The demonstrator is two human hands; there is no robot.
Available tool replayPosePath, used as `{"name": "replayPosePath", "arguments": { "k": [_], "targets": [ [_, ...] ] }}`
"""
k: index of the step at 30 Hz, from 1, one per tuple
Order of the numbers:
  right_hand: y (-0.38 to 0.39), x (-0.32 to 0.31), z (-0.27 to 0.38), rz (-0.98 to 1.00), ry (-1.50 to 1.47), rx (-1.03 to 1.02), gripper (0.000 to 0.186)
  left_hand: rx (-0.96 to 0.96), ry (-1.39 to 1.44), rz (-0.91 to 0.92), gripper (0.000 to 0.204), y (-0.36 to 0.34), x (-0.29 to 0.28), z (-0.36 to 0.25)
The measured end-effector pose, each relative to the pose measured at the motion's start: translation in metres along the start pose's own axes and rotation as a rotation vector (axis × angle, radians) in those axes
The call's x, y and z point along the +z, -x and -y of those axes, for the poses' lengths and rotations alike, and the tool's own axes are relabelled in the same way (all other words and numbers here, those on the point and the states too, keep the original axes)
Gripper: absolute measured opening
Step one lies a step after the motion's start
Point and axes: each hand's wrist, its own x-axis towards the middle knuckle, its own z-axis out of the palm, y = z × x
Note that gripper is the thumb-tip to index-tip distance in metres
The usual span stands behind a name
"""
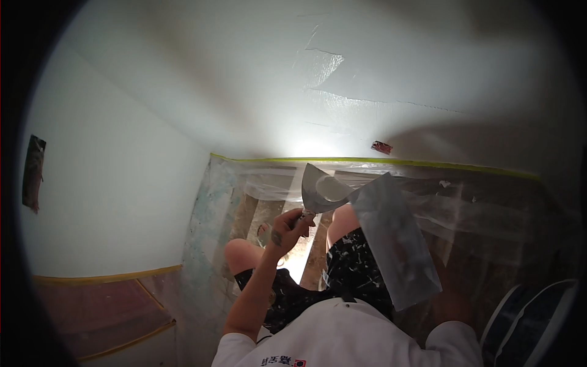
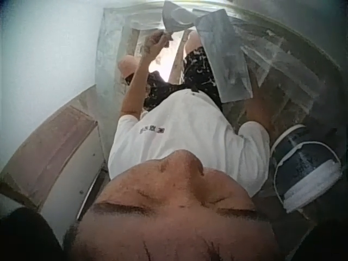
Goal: Applying plaster or joint compound to a wall and ceiling using a trowel and putty knife.
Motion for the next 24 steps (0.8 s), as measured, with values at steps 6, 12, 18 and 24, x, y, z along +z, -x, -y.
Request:
{"name": "replayPosePath", "arguments": {
  "k": [6, 12, 18, 24],
  "targets": [
    [0.011, -0.011, -0.037, 0.097, -0.120, 0.024, 0.032, 0.214, -0.407, -0.216, 0.019, 0.005, 0.007, -0.019],
    [-0.016, 0.007, -0.045, 0.136, -0.240, 0.072, 0.032, 0.606, -0.823, -0.335, 0.026, 0.010, -0.006, -0.046],
    [-0.038, 0.025, -0.079, 0.185, -0.344, 0.092, 0.031, 0.809, -1.211, -0.358, 0.029, -0.005, -0.037, -0.035],
    [-0.043, 0.071, -0.133, 0.184, -0.431, 0.072, 0.030, 0.270, -0.588, -0.488, 0.018, -0.021, -0.090, 0.046]
  ]
}}
